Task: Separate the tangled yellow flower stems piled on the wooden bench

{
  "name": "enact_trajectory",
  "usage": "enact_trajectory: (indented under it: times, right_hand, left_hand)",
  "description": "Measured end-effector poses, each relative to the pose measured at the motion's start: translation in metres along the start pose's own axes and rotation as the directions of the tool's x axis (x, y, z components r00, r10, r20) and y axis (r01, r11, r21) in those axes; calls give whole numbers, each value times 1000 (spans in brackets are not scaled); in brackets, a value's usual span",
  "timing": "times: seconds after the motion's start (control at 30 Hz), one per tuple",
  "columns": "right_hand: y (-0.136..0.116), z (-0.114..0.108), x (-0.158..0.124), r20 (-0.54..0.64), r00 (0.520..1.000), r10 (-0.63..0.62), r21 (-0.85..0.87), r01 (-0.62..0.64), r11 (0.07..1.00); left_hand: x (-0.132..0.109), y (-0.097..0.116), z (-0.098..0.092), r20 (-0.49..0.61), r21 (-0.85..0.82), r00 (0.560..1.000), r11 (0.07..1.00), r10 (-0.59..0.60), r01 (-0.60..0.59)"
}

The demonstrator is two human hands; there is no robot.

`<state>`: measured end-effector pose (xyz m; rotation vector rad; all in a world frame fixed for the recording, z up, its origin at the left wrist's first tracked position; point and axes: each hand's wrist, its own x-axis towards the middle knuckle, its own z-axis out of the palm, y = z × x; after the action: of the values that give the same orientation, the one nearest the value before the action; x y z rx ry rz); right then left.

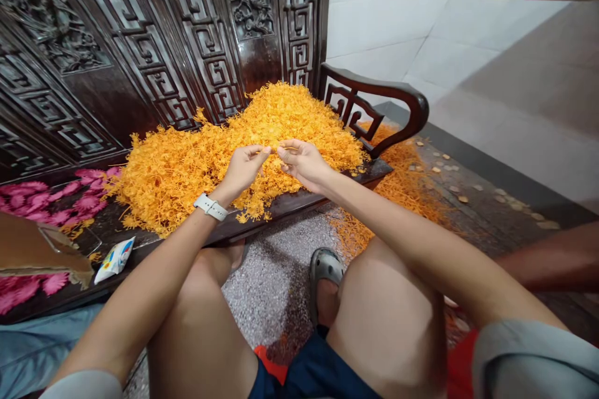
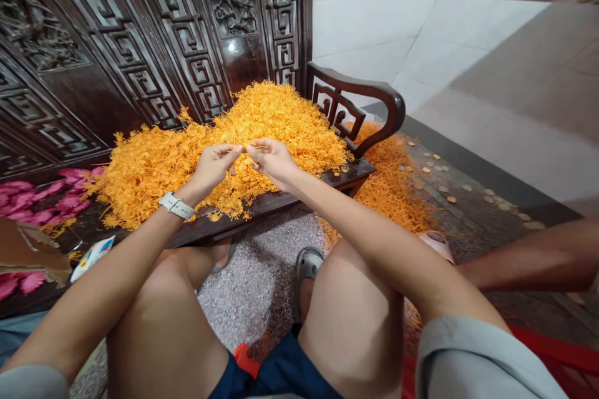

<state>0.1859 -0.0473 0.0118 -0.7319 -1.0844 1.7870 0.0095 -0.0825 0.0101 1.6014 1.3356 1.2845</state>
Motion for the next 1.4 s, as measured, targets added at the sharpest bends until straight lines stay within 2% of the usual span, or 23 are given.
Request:
enact_trajectory:
  times: [0.17, 0.43, 0.57, 0.7, 0.77, 0.8, 0.87, 0.9, 0.93, 0.97, 1.03, 1.07, 1.1, 1.13, 1.17, 1.2, 1.23, 1.27, 1.3, 1.33, 1.4]
  right_hand:
    - [1, 1, 1, -29, 999, 19, 15, -18, 1000]
    - [2, 4, 0, -42, 999, 22, 26, -21, 999]
    - [2, 0, 2, -41, 999, 1, -29, -2, 1000]
    - [5, 1, 2, 61, 997, -41, -170, 51, 984]
    - [6, 10, -7, 186, 976, -112, -277, 162, 947]
    - [6, 18, -14, 279, 951, -131, -329, 223, 918]
    - [3, 35, -35, 503, 860, -84, -394, 315, 863]
    - [0, 43, -46, 615, 788, -16, -409, 337, 848]
    - [-5, 50, -56, 721, 688, 80, -419, 342, 841]
    - [-11, 54, -64, 810, 554, 195, -428, 330, 842]
    - [-24, 53, -69, 884, 243, 400, -457, 267, 848]
    - [-29, 48, -64, 891, 159, 425, -452, 219, 865]
    - [-34, 42, -55, 906, 183, 383, -412, 162, 897]
    - [-37, 34, -43, 903, 326, 280, -331, 111, 937]
    - [-38, 25, -28, 824, 551, 132, -218, 93, 972]
    - [-37, 17, -13, 641, 767, -16, -115, 117, 986]
    - [-36, 9, 2, 412, 905, -108, -68, 149, 987]
    - [-32, 3, 15, 206, 968, -144, -74, 162, 984]
    - [-29, -3, 25, 55, 988, -144, -115, 150, 982]
    - [-24, -6, 32, -32, 991, -129, -174, 121, 977]
    - [-16, -10, 36, -58, 993, -100, -293, 79, 953]
  left_hand:
    - [1, -2, -2, 139, 5, 987, 997, 81, -82]
    - [1, -12, 1, -4, 156, 999, 986, 55, -53]
    - [0, -11, 1, -20, 104, 999, 993, 49, -47]
    - [3, -8, 6, -71, -138, 996, 990, -51, 41]
    - [9, -9, 6, -125, -239, 986, 968, -114, 82]
    - [14, -10, 5, -176, -275, 972, 956, -159, 107]
    - [23, -15, -6, -301, -334, 914, 928, -271, 166]
    - [27, -18, -14, -355, -358, 880, 916, -315, 183]
    - [30, -22, -24, -389, -376, 857, 908, -337, 186]
    - [31, -25, -34, -399, -391, 851, 903, -340, 178]
    - [29, -31, -51, -369, -409, 872, 899, -322, 159]
    - [26, -33, -58, -348, -411, 884, 898, -313, 156]
    - [24, -34, -62, -334, -408, 889, 898, -314, 164]
    - [21, -34, -64, -322, -399, 890, 899, -323, 181]
    - [19, -34, -64, -314, -380, 890, 903, -330, 201]
    - [17, -33, -63, -304, -353, 893, 910, -331, 217]
    - [17, -32, -61, -291, -323, 899, 918, -327, 229]
    - [17, -31, -59, -280, -290, 905, 927, -319, 237]
    - [17, -29, -57, -277, -258, 910, 937, -307, 237]
    - [18, -28, -55, -282, -224, 915, 947, -288, 229]
    - [19, -27, -52, -286, -137, 931, 971, -227, 195]
